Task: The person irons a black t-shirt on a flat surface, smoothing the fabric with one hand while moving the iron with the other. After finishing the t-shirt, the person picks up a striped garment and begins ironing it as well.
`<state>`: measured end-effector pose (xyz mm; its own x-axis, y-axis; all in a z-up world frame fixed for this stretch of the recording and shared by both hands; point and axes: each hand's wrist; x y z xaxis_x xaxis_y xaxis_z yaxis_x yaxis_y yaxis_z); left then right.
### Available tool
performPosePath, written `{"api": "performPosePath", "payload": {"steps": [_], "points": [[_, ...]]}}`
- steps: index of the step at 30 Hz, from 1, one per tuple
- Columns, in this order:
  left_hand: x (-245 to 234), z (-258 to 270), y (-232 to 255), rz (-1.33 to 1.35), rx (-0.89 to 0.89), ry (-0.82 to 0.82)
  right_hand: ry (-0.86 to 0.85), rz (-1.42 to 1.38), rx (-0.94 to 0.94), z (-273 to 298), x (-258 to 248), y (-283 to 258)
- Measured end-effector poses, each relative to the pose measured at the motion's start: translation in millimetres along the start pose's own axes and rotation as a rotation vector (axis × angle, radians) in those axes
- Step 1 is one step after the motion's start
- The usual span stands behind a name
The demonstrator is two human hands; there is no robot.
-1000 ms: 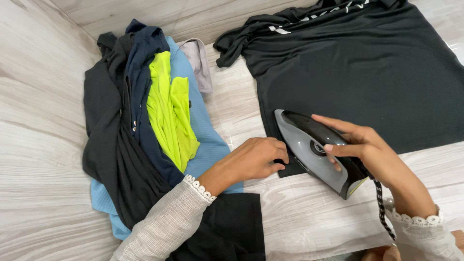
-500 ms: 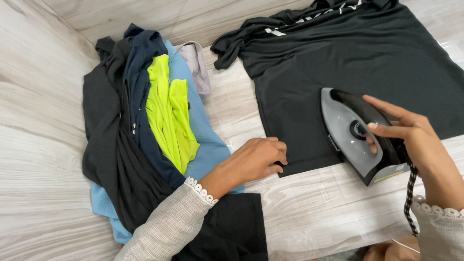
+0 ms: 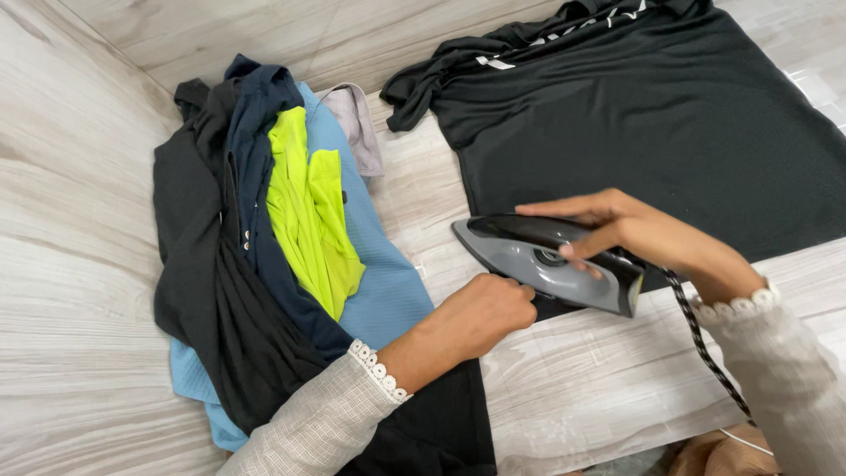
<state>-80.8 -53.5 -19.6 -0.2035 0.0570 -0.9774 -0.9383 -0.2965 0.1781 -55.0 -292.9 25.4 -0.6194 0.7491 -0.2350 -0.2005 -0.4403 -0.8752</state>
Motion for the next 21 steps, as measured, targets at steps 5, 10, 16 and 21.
{"api": "performPosePath", "payload": {"steps": [5, 10, 16, 21], "points": [[0, 1, -6, 0.169, -0.013, 0.023, 0.113, -0.02, -0.089, -48, -29, -20], [1, 2, -5, 0.229, 0.017, 0.105, 0.221, -0.023, -0.109, -60, -40, -26], [-6, 5, 8, 0.316, -0.011, 0.036, 0.159, -0.082, -0.07, -22, -23, -15], [-13, 5, 27, 0.547, 0.016, -0.115, 0.016, -0.141, -0.038, 20, 7, -5]]}}
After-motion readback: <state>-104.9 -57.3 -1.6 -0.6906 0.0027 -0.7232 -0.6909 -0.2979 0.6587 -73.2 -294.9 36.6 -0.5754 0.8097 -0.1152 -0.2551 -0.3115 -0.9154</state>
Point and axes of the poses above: each hand's wrist, its own z-axis away from the middle knuckle, its own x-axis out of the palm, y = z × x, and after that the axes turned 11 degrees about -y, right-handed
